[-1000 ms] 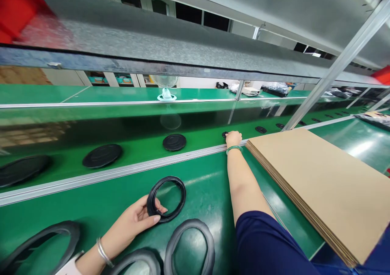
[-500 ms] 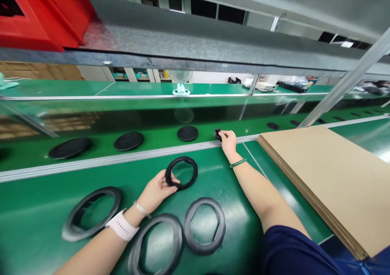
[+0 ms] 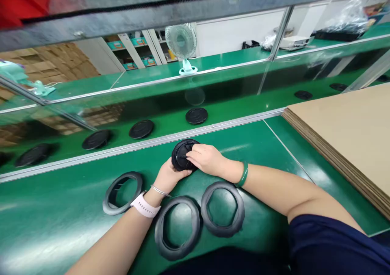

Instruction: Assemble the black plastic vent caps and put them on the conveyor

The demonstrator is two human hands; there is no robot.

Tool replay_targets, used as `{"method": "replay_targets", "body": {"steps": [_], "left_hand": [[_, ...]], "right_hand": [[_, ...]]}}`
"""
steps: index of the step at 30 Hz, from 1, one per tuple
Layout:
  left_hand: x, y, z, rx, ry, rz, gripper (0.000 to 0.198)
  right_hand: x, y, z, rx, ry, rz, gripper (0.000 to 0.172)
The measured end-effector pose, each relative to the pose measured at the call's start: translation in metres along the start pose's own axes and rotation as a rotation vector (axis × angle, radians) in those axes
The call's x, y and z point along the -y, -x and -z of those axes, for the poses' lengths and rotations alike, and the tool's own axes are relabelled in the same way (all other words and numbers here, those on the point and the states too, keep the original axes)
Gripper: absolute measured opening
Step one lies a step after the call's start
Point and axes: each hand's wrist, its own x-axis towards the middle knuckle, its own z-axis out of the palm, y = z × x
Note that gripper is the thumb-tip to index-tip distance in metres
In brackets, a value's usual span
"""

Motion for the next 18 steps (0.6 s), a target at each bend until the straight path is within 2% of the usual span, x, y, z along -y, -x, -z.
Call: {"method": "replay_targets", "body": {"steps": [10,14,18], "left_hand": [[-0.0035,0.0017,-0.0067,0.001,0.105,0.024,0.067],[-0.0048,0.0018,-0.0066,-0.005,0.118,0.026,0.068],[-0.0043,0.0016,-0.0066,-0.006,0.133,0.020,0.067]], "right_hand": [[-0.0014,-0.0025,0.0055,-0.026,0.122,0.159,0.023],[-0.0023,-0.0025,0.0037,-0.013,0.102,0.116,0.026],[-0.0035,-0.0008,0.0005,-0.017,0.068,0.049,0.022]]}}
